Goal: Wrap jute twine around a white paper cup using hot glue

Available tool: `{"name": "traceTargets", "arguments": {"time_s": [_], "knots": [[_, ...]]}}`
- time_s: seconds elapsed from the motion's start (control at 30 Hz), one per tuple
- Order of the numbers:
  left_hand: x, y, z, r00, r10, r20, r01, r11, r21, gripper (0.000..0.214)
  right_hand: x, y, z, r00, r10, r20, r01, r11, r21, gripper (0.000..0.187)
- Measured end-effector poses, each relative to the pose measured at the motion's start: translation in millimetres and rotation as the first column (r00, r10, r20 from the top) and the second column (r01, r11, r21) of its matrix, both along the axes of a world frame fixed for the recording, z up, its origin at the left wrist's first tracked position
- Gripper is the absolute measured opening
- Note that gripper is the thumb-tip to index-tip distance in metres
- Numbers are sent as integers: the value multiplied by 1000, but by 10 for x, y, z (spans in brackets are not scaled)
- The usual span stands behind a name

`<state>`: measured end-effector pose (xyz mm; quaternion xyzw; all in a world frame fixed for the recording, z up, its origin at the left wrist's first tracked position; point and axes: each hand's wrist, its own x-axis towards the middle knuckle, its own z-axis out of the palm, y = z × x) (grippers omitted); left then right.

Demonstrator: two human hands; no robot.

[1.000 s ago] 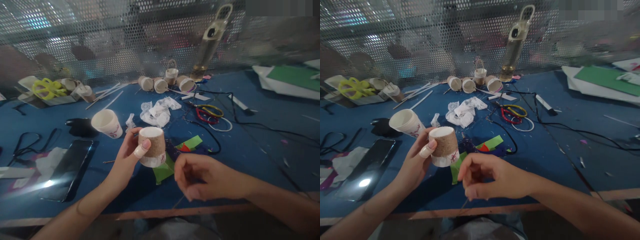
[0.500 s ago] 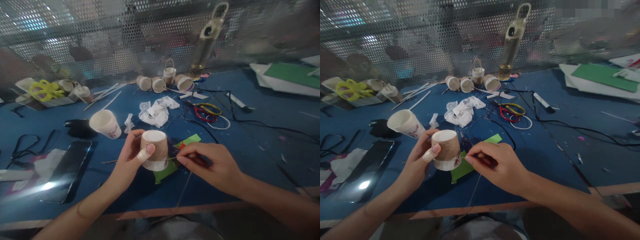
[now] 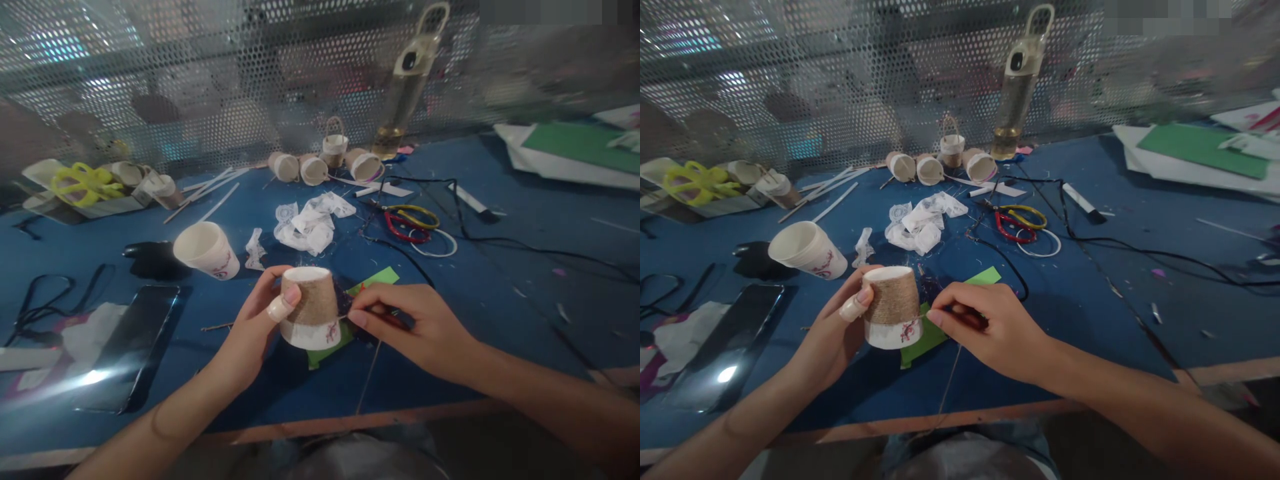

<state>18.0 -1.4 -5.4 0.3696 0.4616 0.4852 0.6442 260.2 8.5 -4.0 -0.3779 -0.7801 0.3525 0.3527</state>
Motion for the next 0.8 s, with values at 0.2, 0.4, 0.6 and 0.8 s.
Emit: {"name": "traceTargets", "arguments": {"time_s": [0.2,0.4,0.6,0.8], "knots": [[3,-26,4,999,-18,31,19,999,-44,43,-12,7,-8,1000,21,-17,-21,1000,-21,24],[31,-20,-1,997,-27,66,31,998,-56,44,-31,8,-24,999,29,-21,-29,1000,-10,24],[38,-30,7,995,-52,86,57,997,-58,45,-52,10,-41,999,46,-16,-46,999,22,24],[20,-18,-19,992,-82,98,86,996,-35,43,-12,4,-111,999,31,-11,-30,996,86,18]]}}
